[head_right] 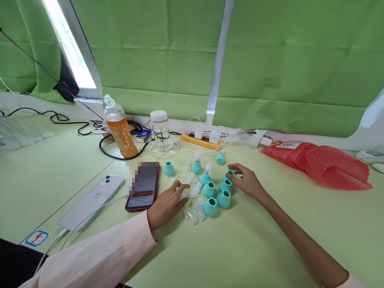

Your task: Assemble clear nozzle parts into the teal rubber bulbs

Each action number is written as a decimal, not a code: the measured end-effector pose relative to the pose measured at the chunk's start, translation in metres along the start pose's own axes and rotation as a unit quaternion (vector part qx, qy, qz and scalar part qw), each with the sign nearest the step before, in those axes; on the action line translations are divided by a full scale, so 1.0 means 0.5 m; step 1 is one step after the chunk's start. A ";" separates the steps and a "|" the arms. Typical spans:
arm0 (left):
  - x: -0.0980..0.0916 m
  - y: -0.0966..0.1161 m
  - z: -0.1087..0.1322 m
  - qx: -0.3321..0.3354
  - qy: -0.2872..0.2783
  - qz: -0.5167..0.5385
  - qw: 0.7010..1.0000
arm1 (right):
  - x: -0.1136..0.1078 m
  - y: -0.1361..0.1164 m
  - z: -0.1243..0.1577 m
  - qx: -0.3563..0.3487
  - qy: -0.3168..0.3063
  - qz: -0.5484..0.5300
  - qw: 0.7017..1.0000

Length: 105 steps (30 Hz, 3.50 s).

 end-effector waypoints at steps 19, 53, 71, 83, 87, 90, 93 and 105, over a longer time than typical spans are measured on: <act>-0.106 0.033 0.053 0.092 0.233 0.202 0.947 | -0.071 -0.307 0.113 -0.298 0.240 0.018 0.924; -0.113 0.074 0.080 0.216 0.285 0.289 0.888 | 0.120 -0.254 0.207 0.091 -0.302 -0.327 0.891; -0.125 0.067 0.089 0.240 0.361 0.284 0.855 | 0.110 -0.262 0.186 0.030 -0.217 -0.295 0.930; -0.117 0.053 0.060 0.173 0.303 0.320 0.881 | 0.108 -0.247 0.188 0.050 -0.205 -0.254 0.944; -0.121 0.075 0.072 0.236 0.323 0.215 0.891 | 0.110 -0.230 0.193 0.078 -0.191 -0.231 0.951; -0.120 0.084 0.072 0.257 0.310 0.195 0.895 | 0.114 -0.225 0.200 0.096 -0.195 -0.222 0.951; -0.124 0.085 0.072 0.253 0.304 0.222 0.891 | 0.114 -0.240 0.202 0.074 -0.198 -0.241 0.947; -0.079 0.031 0.024 0.110 0.227 0.212 0.944 | 0.043 -0.224 0.175 0.104 -0.053 -0.293 0.949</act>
Point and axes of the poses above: each hand's wrist, its own z-axis away from the middle knuckle, its own x-axis out of the palm, y = z × x, the point moved 8 cm from there along -z, towards the middle knuckle, and after that the axes turned 7 degrees about z, right-handed, at the moved point
